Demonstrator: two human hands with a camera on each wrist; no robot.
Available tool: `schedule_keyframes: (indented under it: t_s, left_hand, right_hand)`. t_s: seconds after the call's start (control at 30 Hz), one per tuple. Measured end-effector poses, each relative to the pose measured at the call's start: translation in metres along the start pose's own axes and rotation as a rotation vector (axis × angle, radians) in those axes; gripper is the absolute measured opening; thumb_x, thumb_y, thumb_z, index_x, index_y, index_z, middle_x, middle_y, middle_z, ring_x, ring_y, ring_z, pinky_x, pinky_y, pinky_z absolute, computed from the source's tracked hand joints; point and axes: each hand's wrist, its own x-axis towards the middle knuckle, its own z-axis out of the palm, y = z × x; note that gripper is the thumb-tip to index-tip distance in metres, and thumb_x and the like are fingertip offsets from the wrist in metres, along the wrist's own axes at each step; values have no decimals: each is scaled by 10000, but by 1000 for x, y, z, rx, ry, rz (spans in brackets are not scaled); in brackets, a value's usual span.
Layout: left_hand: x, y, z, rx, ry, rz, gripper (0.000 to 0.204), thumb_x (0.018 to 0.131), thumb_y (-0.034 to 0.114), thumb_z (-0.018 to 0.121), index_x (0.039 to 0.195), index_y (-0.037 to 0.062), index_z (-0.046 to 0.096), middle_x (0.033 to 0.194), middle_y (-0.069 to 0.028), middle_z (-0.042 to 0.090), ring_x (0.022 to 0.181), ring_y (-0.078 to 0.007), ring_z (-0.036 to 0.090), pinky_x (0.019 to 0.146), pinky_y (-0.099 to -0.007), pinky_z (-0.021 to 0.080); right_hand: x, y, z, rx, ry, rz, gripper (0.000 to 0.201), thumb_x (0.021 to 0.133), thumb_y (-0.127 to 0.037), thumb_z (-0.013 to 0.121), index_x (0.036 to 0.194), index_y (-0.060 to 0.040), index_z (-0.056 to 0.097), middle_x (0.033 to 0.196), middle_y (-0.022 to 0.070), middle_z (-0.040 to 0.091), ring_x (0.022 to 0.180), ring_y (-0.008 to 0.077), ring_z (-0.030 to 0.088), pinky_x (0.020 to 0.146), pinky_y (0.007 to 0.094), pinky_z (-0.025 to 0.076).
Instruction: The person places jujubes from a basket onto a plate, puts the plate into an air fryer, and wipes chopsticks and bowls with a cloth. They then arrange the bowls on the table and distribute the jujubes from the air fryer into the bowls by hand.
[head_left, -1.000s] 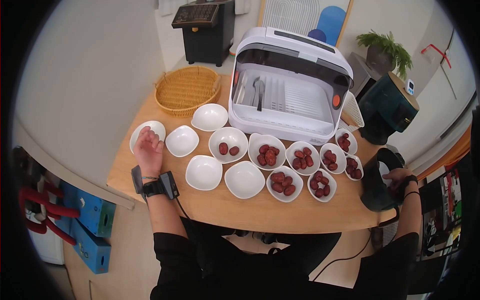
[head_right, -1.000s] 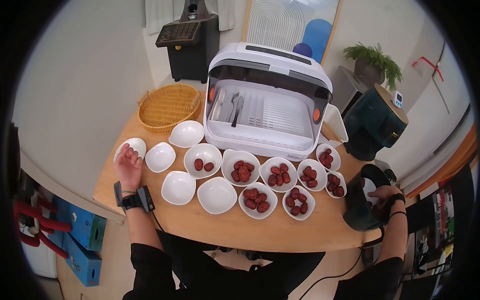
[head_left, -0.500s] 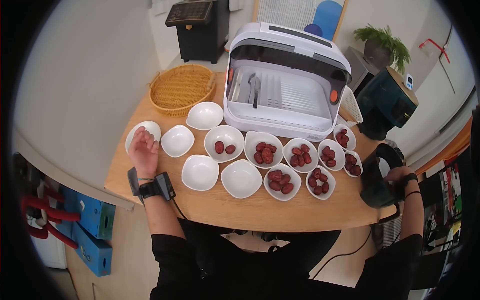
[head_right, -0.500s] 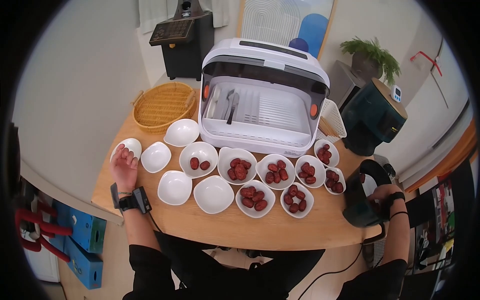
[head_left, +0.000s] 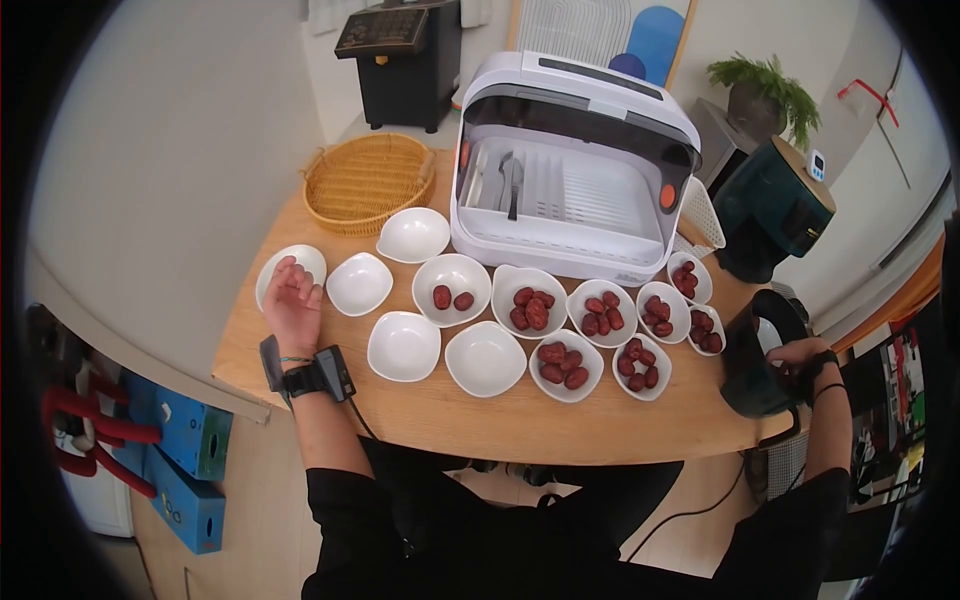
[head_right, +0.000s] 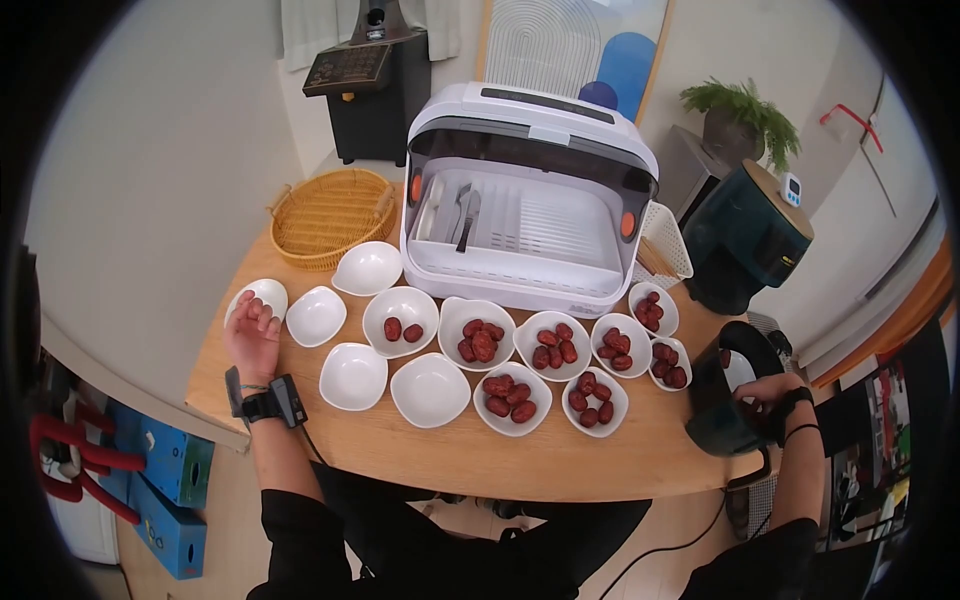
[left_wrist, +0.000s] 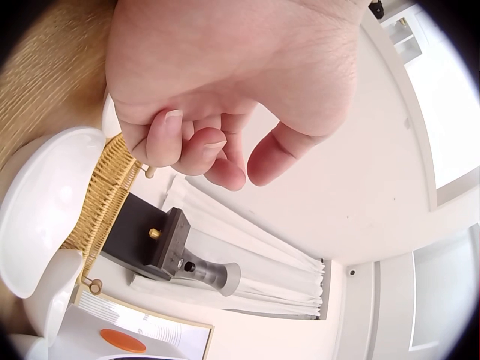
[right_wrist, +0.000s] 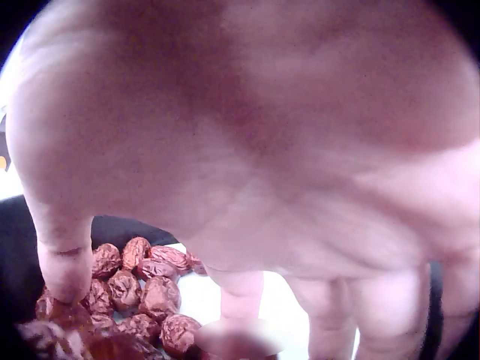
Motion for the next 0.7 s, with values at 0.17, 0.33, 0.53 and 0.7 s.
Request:
schedule_keyframes:
  t_s: [0.17, 0.33, 0.53, 0.7]
  left_hand:
    - [0, -1, 0, 5, 7, 4, 190, 910, 106, 553, 1090, 52, 580, 761, -3, 546, 599, -107, 421, 543, -246, 343]
    - [0, 0, 1, 21, -6, 6, 185, 914, 111, 554, 1088, 55, 583, 756, 3, 535, 605, -105, 421, 544, -244, 341]
    - [0, -1, 1, 25, 9, 5, 186, 919, 112, 552, 1093, 53, 582, 757, 2, 530, 605, -104, 420, 543, -244, 341]
    - [-1, 0, 1, 24, -1, 3, 191, 920, 111, 551, 1100, 52, 580, 758, 3, 530, 605, -104, 419, 544, -243, 343]
  right_hand:
    - [-38, -7, 13, 186, 2, 11, 315, 752, -332, 723, 910, -77, 627, 767, 63, 603, 645, 182, 567, 585, 325, 482]
    - [-6, 10, -2, 40, -131, -220, 462, 762, -293, 753, 1133, -57, 611, 895, 67, 648, 769, 184, 609, 717, 346, 513]
    - [-39, -3, 10, -25, -108, -266, 600, 769, -237, 738, 1300, -28, 554, 979, 92, 676, 818, 195, 636, 774, 340, 523]
    - [-15, 2, 6, -38, -127, -285, 512, 779, -292, 724, 1222, -53, 632, 961, 71, 689, 808, 179, 652, 734, 312, 531]
